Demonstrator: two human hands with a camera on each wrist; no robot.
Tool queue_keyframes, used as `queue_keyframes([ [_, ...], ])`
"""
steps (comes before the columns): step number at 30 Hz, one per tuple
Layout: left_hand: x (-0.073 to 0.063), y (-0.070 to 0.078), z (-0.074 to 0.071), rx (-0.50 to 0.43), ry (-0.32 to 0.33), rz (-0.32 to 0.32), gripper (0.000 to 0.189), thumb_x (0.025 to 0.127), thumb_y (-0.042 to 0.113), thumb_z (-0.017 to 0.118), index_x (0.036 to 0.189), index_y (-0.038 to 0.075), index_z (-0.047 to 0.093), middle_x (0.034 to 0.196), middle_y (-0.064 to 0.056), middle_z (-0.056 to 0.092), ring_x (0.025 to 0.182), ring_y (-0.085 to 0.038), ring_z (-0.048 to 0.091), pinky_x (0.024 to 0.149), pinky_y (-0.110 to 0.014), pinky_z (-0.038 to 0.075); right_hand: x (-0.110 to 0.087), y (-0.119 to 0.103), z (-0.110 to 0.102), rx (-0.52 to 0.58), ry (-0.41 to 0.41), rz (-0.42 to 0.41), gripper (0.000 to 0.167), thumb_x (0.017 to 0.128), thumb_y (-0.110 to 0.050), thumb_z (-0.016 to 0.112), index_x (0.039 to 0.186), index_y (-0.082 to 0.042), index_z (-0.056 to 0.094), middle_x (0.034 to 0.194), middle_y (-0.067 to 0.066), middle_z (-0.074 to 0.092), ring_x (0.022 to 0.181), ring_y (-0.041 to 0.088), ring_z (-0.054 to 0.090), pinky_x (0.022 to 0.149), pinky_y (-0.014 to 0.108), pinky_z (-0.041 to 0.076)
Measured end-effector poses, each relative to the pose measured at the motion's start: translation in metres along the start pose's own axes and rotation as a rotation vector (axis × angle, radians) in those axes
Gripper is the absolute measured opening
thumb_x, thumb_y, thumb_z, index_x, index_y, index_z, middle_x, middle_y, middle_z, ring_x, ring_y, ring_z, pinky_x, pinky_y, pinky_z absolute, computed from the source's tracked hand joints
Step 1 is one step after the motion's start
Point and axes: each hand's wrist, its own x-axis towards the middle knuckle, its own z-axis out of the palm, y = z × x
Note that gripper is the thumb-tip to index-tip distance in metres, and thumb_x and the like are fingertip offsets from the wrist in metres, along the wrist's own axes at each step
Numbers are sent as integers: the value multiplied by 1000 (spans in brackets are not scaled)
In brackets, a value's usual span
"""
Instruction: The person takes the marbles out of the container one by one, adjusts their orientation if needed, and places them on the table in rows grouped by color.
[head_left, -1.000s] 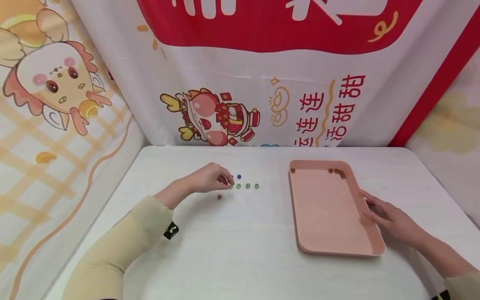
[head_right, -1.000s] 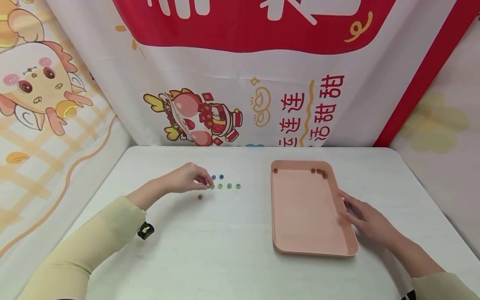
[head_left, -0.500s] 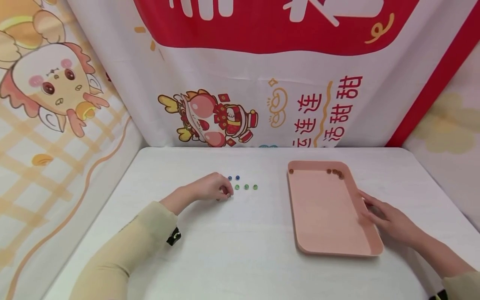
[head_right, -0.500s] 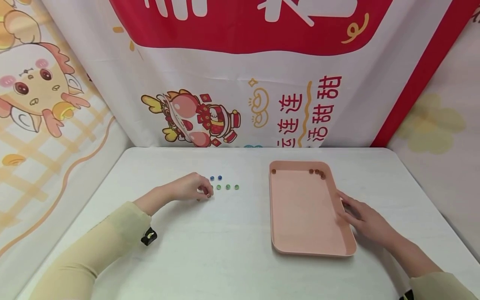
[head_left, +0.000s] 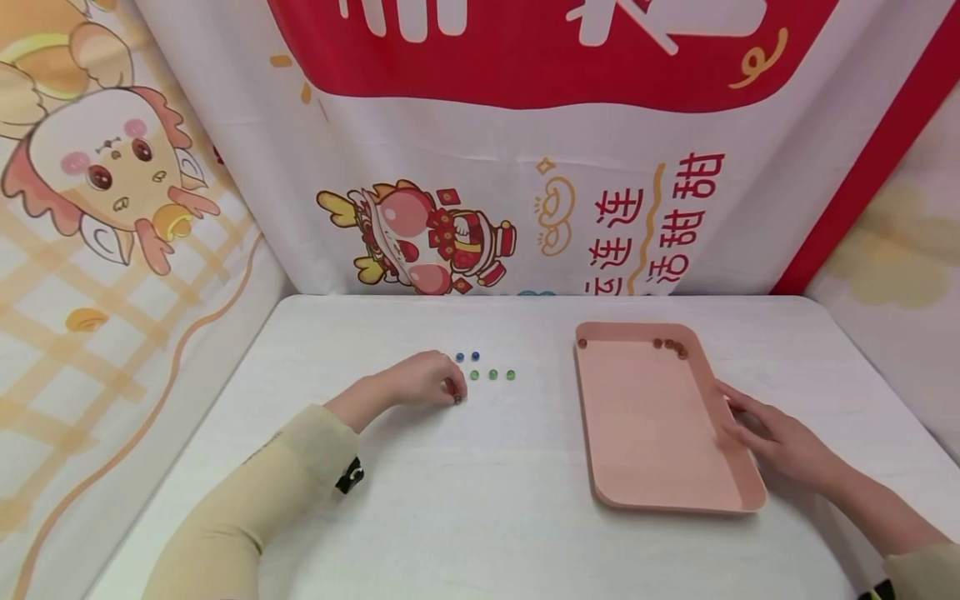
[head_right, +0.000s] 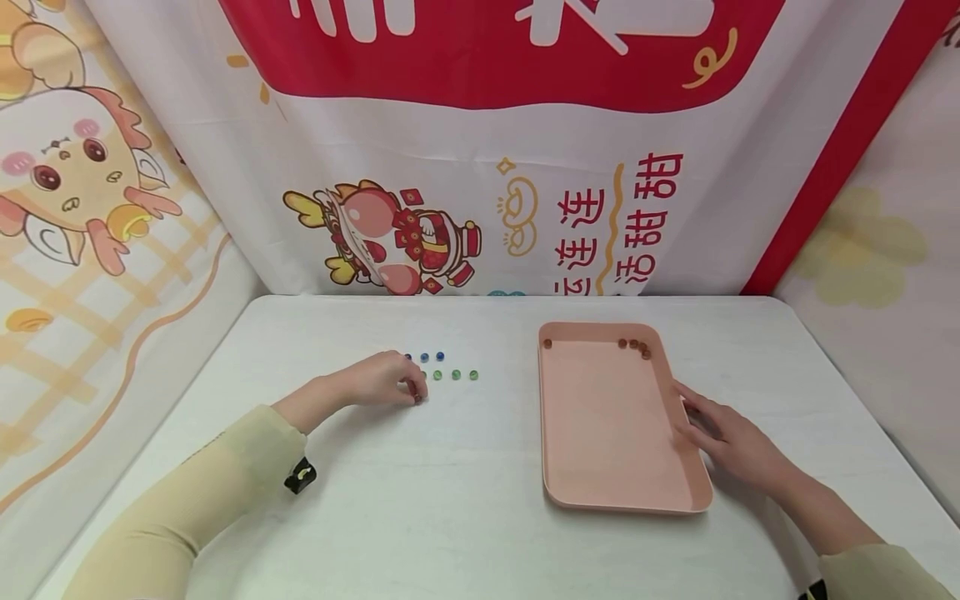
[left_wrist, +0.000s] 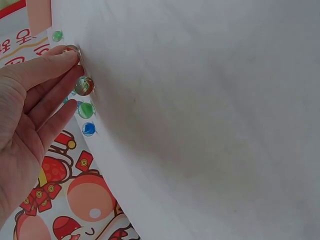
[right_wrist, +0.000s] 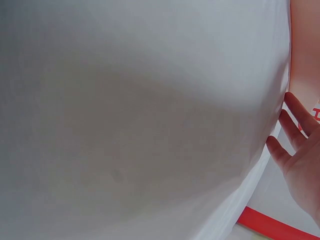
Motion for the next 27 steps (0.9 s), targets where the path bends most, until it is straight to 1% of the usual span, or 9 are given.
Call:
queue_keyframes([
  [4, 0, 1, 1, 13, 3, -8, 17, 85, 5, 73, 93, 19, 75, 87, 12, 66, 85, -8, 57, 87, -30, 47, 1, 0, 0, 0, 4, -4, 73, 96, -35, 60, 155, -10, 23, 148, 30, 33, 131, 51, 32, 94, 72, 29],
  [11, 1, -1, 2, 33, 7, 12, 17, 85, 5, 73, 93, 19, 75, 87, 12, 66, 84, -8, 56, 86, -29, 47, 0, 0, 0, -1, 6, -4, 74, 96, -35, 60, 154, -9, 23, 148, 30, 32, 131, 52, 31, 94, 72, 29],
  [19, -1, 1, 1, 50, 14, 30, 18, 85, 1, 72, 95, 16, 75, 89, 9, 67, 85, -8, 58, 85, -29, 48, 0, -1, 1, -3, 5, -2, 74, 96, -38, 60, 155, -11, 23, 147, 30, 33, 130, 50, 33, 94, 71, 30],
  [23, -3, -1, -3, -7, 11, 31, 17, 86, 2, 71, 98, 14, 75, 89, 8, 68, 84, -8, 60, 82, -28, 50, 0, -1, 0, 8, -1, 3, 75, 96, -40, 59, 155, -11, 21, 148, 30, 32, 131, 51, 32, 94, 72, 29],
  [25, -4, -2, -7, -39, 15, 20, 16, 87, 4, 72, 101, 12, 75, 90, 7, 68, 84, -9, 60, 81, -27, 51, -1, -1, 0, 9, 0, 0, 75, 96, -39, 58, 155, -10, 21, 148, 30, 32, 131, 51, 32, 94, 72, 29],
  [27, -6, -2, -14, -62, 23, 16, 17, 88, 5, 71, 104, 10, 74, 93, 4, 69, 85, -10, 60, 83, -30, 51, -1, -1, 0, 7, 2, 0, 75, 97, -39, 58, 155, -9, 22, 148, 31, 32, 131, 51, 32, 94, 72, 29],
])
